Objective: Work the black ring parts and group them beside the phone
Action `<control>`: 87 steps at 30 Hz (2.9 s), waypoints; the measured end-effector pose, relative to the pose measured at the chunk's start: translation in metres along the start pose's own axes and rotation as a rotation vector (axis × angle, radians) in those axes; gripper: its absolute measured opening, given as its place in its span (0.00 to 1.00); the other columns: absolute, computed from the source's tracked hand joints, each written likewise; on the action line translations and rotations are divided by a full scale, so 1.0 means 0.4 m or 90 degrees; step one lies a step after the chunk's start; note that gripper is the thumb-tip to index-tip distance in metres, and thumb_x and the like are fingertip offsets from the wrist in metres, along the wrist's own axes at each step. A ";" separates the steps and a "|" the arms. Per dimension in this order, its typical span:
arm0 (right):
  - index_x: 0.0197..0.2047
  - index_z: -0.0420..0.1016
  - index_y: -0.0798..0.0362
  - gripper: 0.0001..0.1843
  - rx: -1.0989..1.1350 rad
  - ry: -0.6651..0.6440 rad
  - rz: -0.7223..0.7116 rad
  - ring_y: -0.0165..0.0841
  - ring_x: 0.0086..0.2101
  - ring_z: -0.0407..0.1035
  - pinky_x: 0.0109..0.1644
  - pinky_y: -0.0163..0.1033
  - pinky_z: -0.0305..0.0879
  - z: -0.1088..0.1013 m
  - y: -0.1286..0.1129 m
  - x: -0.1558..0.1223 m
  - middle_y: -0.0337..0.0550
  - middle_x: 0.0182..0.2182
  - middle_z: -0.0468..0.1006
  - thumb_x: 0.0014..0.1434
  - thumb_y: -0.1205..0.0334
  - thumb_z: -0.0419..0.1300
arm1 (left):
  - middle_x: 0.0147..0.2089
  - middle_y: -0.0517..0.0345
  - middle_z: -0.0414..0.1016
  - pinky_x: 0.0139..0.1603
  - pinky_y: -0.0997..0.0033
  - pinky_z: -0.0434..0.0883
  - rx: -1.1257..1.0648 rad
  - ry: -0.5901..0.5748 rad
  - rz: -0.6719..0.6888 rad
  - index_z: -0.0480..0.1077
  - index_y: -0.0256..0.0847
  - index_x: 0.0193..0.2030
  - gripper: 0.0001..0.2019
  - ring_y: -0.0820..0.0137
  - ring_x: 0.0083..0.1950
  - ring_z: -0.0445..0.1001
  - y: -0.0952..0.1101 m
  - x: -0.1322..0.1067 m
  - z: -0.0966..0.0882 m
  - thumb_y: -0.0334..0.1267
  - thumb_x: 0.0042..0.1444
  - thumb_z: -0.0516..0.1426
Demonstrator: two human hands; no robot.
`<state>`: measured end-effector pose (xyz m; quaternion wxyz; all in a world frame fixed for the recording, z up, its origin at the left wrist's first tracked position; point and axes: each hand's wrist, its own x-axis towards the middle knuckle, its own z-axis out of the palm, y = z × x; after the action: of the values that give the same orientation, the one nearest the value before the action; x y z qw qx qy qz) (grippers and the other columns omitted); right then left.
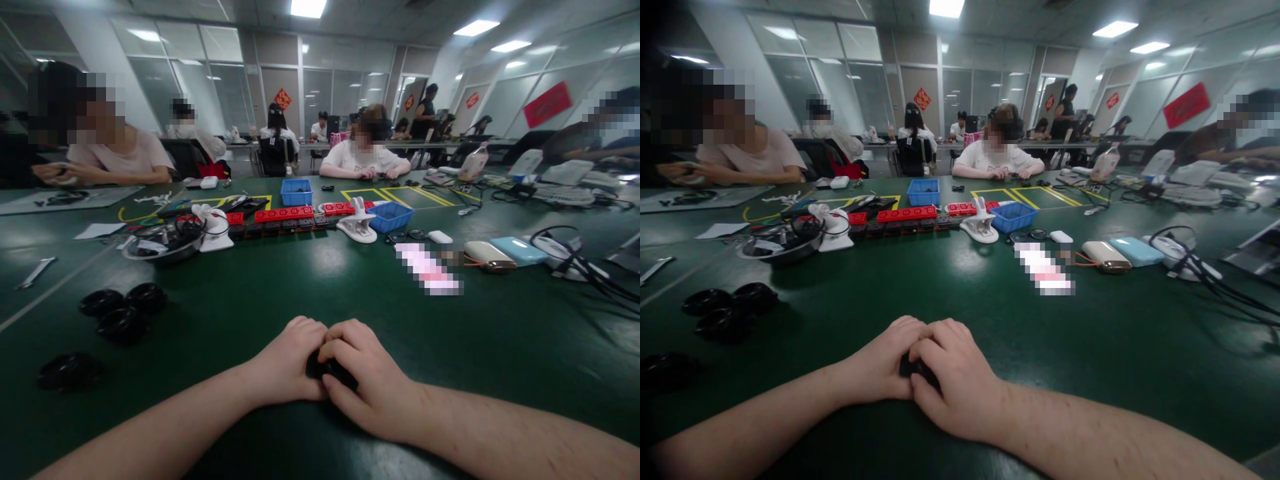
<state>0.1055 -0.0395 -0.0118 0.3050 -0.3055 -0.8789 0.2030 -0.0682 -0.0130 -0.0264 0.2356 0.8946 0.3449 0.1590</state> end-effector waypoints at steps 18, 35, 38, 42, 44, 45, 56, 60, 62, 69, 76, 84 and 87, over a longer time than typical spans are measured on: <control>0.39 0.66 0.54 0.16 0.052 -0.015 -0.202 0.32 0.45 0.64 0.61 0.49 0.45 -0.019 -0.018 0.001 0.44 0.38 0.71 0.46 0.71 0.47 | 0.57 0.56 0.61 0.62 0.47 0.43 -0.075 -0.172 0.023 0.60 0.48 0.56 0.35 0.55 0.58 0.57 0.008 -0.010 -0.052 0.43 0.39 0.65; 0.35 0.65 0.55 0.07 0.044 0.009 -0.039 0.34 0.35 0.61 0.39 0.42 0.61 0.001 0.007 0.003 0.45 0.34 0.68 0.53 0.62 0.54 | 0.43 0.56 0.68 0.61 0.47 0.47 -0.047 -0.014 -0.022 0.64 0.42 0.42 0.28 0.59 0.47 0.66 0.009 -0.002 0.014 0.49 0.34 0.66; 0.35 0.65 0.54 0.06 0.055 0.000 -0.056 0.34 0.35 0.61 0.40 0.41 0.61 -0.003 0.005 0.009 0.44 0.33 0.69 0.52 0.65 0.53 | 0.41 0.56 0.68 0.60 0.50 0.50 -0.037 -0.007 -0.028 0.65 0.41 0.41 0.25 0.59 0.45 0.66 0.002 -0.002 0.016 0.45 0.35 0.66; 0.34 0.66 0.54 0.07 0.077 0.008 -0.105 0.33 0.36 0.62 0.40 0.40 0.62 -0.008 0.004 0.015 0.44 0.33 0.69 0.50 0.68 0.51 | 0.39 0.60 0.68 0.60 0.54 0.49 -0.055 -0.033 0.002 0.66 0.42 0.36 0.20 0.63 0.43 0.67 -0.007 0.002 -0.001 0.39 0.35 0.66; 0.33 0.66 0.54 0.09 0.094 0.010 -0.147 0.32 0.36 0.63 0.40 0.40 0.63 -0.010 0.003 0.014 0.44 0.32 0.69 0.48 0.70 0.49 | 0.37 0.63 0.68 0.61 0.55 0.48 -0.073 -0.056 0.019 0.66 0.42 0.32 0.15 0.66 0.43 0.67 -0.010 0.003 -0.012 0.38 0.37 0.65; 0.33 0.66 0.54 0.10 0.101 0.006 -0.171 0.32 0.36 0.64 0.41 0.40 0.63 -0.011 0.001 0.013 0.44 0.32 0.69 0.47 0.71 0.48 | 0.36 0.64 0.68 0.62 0.56 0.46 -0.083 -0.070 0.023 0.66 0.42 0.31 0.13 0.67 0.43 0.68 -0.010 0.004 -0.017 0.38 0.39 0.65; 0.30 0.67 0.54 0.11 0.105 -0.041 -0.216 0.29 0.37 0.67 0.57 0.44 0.52 -0.004 0.002 0.012 0.40 0.27 0.73 0.47 0.71 0.46 | 0.40 0.63 0.72 0.64 0.54 0.39 -0.094 -0.124 0.026 0.69 0.44 0.39 0.16 0.65 0.47 0.68 -0.008 0.004 -0.016 0.41 0.42 0.64; 0.33 0.67 0.54 0.11 0.100 -0.045 -0.208 0.29 0.39 0.68 0.61 0.45 0.44 -0.017 -0.010 0.016 0.40 0.29 0.75 0.48 0.71 0.47 | 0.47 0.57 0.70 0.63 0.51 0.39 -0.033 -0.110 0.037 0.68 0.45 0.45 0.24 0.59 0.52 0.65 0.003 0.002 -0.012 0.48 0.40 0.64; 0.37 0.67 0.55 0.11 0.090 -0.043 -0.201 0.30 0.42 0.67 0.62 0.46 0.42 -0.025 -0.014 0.016 0.41 0.34 0.75 0.49 0.70 0.49 | 0.49 0.55 0.69 0.63 0.51 0.40 -0.015 -0.108 0.038 0.67 0.44 0.47 0.26 0.59 0.53 0.64 0.006 0.002 -0.010 0.49 0.40 0.63; 0.43 0.65 0.55 0.15 0.066 0.011 -0.089 0.36 0.41 0.63 0.51 0.48 0.56 -0.014 0.000 0.009 0.47 0.39 0.70 0.53 0.60 0.54 | 0.44 0.55 0.69 0.63 0.50 0.44 -0.026 -0.050 -0.013 0.63 0.42 0.48 0.28 0.60 0.49 0.66 0.019 -0.003 0.005 0.50 0.39 0.62; 0.32 0.66 0.56 0.09 -0.002 0.005 0.023 0.34 0.33 0.60 0.38 0.43 0.59 0.004 0.009 0.006 0.44 0.32 0.68 0.50 0.60 0.58 | 0.37 0.57 0.69 0.63 0.51 0.46 -0.045 -0.007 -0.072 0.64 0.39 0.35 0.19 0.63 0.42 0.69 0.029 0.001 0.017 0.44 0.38 0.64; 0.33 0.68 0.55 0.09 0.068 -0.007 -0.146 0.31 0.37 0.65 0.46 0.41 0.60 -0.011 0.006 0.014 0.44 0.33 0.71 0.50 0.70 0.49 | 0.34 0.65 0.70 0.64 0.53 0.40 -0.069 -0.078 -0.011 0.66 0.41 0.31 0.12 0.68 0.41 0.70 0.000 0.001 -0.024 0.38 0.40 0.64; 0.32 0.69 0.55 0.12 0.067 -0.057 -0.201 0.30 0.42 0.66 0.57 0.45 0.52 -0.016 -0.002 0.016 0.45 0.35 0.73 0.48 0.72 0.47 | 0.37 0.65 0.71 0.63 0.49 0.34 -0.062 -0.126 0.006 0.69 0.44 0.34 0.12 0.66 0.47 0.67 -0.007 -0.002 -0.044 0.41 0.43 0.63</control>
<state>0.1056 -0.0348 -0.0041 0.3091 -0.1381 -0.9167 0.2120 -0.0780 -0.0062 -0.0130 0.3107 0.8951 0.3076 0.0877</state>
